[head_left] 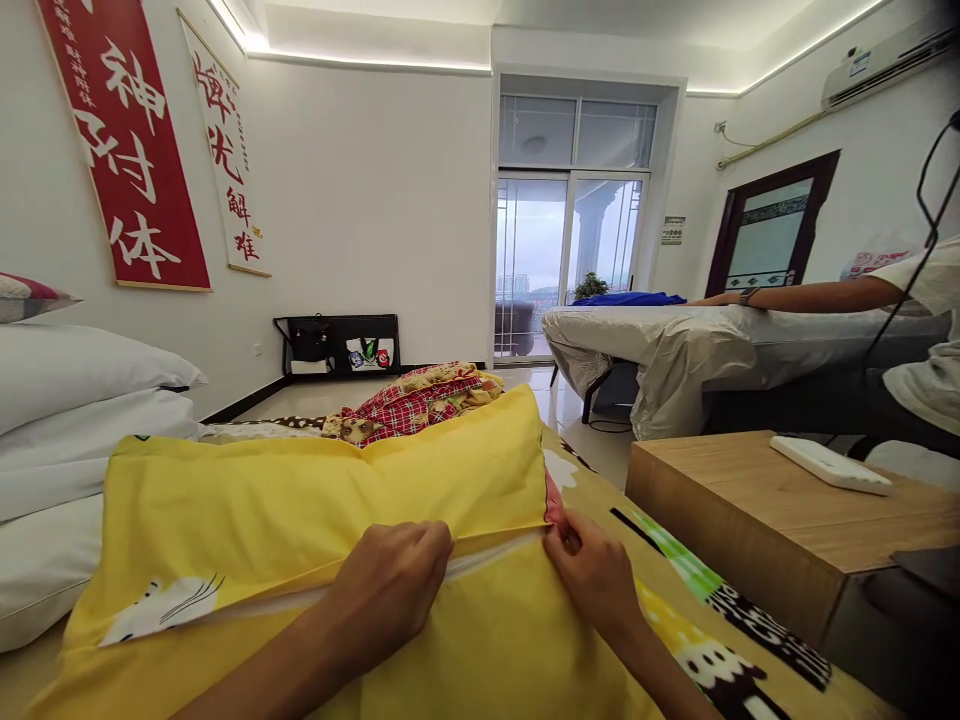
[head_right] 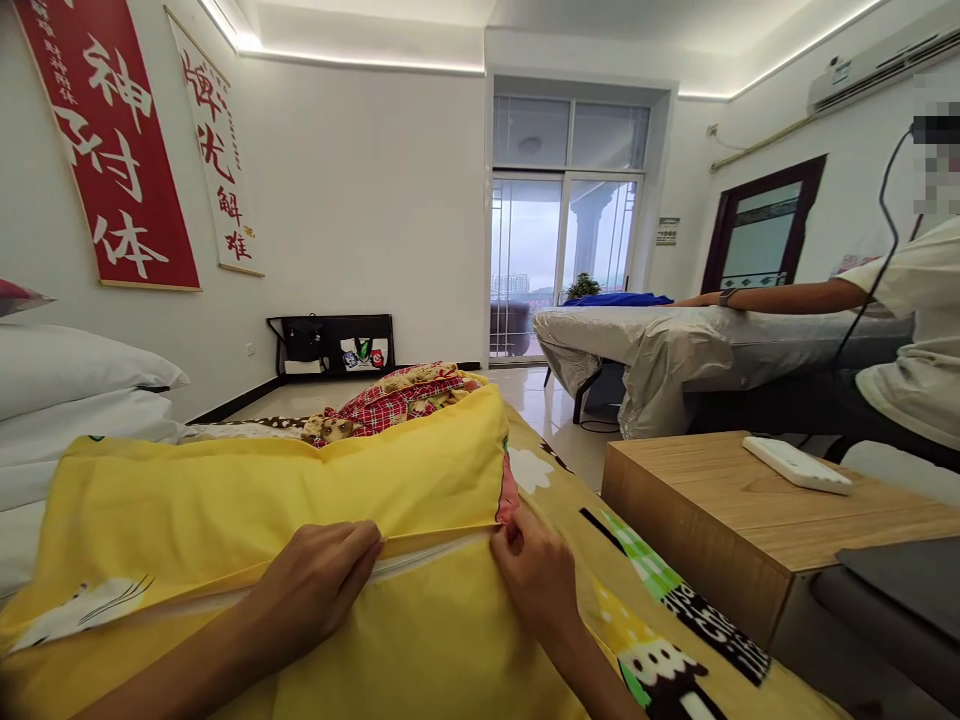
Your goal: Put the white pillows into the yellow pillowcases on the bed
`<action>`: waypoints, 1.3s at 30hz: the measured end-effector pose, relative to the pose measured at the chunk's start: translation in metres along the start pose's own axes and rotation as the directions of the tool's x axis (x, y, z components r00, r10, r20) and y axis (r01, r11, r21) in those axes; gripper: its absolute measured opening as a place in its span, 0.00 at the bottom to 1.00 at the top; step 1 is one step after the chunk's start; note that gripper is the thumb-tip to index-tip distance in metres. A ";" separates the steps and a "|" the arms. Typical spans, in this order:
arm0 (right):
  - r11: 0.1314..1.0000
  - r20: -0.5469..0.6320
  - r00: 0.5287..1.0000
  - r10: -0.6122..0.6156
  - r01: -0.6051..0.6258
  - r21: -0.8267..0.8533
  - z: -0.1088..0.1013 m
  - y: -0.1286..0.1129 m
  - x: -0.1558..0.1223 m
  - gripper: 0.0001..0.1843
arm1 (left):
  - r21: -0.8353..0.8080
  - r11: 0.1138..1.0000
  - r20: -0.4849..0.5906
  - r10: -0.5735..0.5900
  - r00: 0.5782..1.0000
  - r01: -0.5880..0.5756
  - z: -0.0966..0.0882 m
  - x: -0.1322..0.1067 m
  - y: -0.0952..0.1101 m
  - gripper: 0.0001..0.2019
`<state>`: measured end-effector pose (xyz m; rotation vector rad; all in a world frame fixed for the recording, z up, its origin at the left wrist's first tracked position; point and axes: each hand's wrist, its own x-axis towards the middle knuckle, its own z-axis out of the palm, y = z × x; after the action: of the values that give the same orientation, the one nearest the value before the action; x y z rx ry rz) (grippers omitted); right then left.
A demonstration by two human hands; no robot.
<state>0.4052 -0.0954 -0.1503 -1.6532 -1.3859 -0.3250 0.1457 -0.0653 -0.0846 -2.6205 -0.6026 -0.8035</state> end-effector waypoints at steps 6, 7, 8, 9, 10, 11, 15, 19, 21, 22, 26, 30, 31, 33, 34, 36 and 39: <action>0.997 0.069 0.997 0.035 -0.030 -0.065 -0.004 0.000 0.025 0.12 | 0.170 0.985 0.168 0.000 0.986 -0.030 0.000 -0.028 -0.043 0.08; 0.997 0.090 0.996 0.026 -0.020 -0.070 0.000 0.004 0.025 0.12 | 0.193 0.980 0.184 -0.084 0.979 0.047 0.000 -0.040 -0.054 0.10; 0.998 0.126 0.992 0.021 -0.014 -0.062 0.005 0.009 0.023 0.13 | 0.214 0.967 0.190 -0.181 0.965 0.139 -0.001 -0.055 -0.066 0.12; 0.999 0.171 0.985 0.021 -0.015 -0.040 0.011 0.014 0.022 0.14 | 0.229 0.945 0.187 -0.278 0.942 0.234 -0.002 -0.071 -0.079 0.13; 1.000 0.216 0.976 0.022 -0.022 -0.004 0.018 0.020 0.021 0.16 | 0.234 0.919 0.184 -0.363 0.913 0.318 -0.005 -0.087 -0.093 0.14; 0.999 0.258 0.966 0.019 -0.030 0.040 0.024 0.025 0.022 0.17 | 0.228 0.894 0.187 -0.430 0.883 0.387 -0.008 -0.104 -0.106 0.14; 0.979 0.314 0.949 -0.010 -0.055 0.196 0.028 0.025 0.047 0.18 | 0.085 0.828 0.275 -0.554 0.786 0.554 -0.040 -0.144 -0.148 0.13; 0.963 0.093 0.992 -0.090 0.063 0.263 0.000 -0.026 0.102 0.23 | -0.027 0.752 -0.035 -0.659 0.752 0.658 -0.105 -0.107 -0.150 0.20; 0.939 -0.018 0.985 -0.171 0.169 0.300 -0.011 -0.060 0.129 0.26 | -0.047 0.740 -0.267 -0.656 0.706 0.670 -0.133 -0.070 -0.147 0.21; 0.924 -0.054 0.976 -0.211 0.217 0.316 -0.012 -0.075 0.138 0.27 | -0.034 0.756 -0.328 -0.627 0.707 0.654 -0.138 -0.054 -0.147 0.21; 0.909 0.024 0.944 -0.329 0.310 0.277 0.034 -0.096 0.121 0.28 | 0.152 0.738 -0.345 -0.584 0.735 0.657 -0.082 -0.046 -0.154 0.23; 0.955 0.506 0.812 -0.292 0.279 0.102 0.116 -0.065 0.053 0.28 | 0.180 0.660 0.076 -0.749 0.658 0.730 0.034 -0.100 -0.150 0.22; 0.956 0.558 0.781 -0.279 0.282 0.084 0.129 -0.056 0.042 0.29 | 0.174 0.659 0.106 -0.751 0.651 0.732 0.052 -0.111 -0.151 0.22; 0.957 0.602 0.757 -0.255 0.287 0.044 0.141 -0.038 0.032 0.31 | 0.136 0.624 0.171 -0.779 0.603 0.769 0.065 -0.128 -0.159 0.24; 0.959 0.604 0.763 -0.231 0.282 0.010 0.141 -0.028 0.033 0.32 | 0.124 0.582 0.198 -0.808 0.555 0.804 0.061 -0.135 -0.168 0.26; 0.969 0.592 0.793 -0.145 0.234 -0.076 0.134 -0.003 0.041 0.33 | 0.120 0.466 0.237 -0.871 0.431 0.877 0.042 -0.156 -0.188 0.30; 0.996 0.546 0.837 0.035 0.014 -0.085 0.120 0.053 0.051 0.38 | 0.139 0.314 0.223 -0.934 0.280 0.939 0.011 -0.207 -0.215 0.34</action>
<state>0.4275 0.0324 -0.2044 -1.9135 -1.7989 0.1191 -0.1082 0.0618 -0.1752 -2.1413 -2.3916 -0.6700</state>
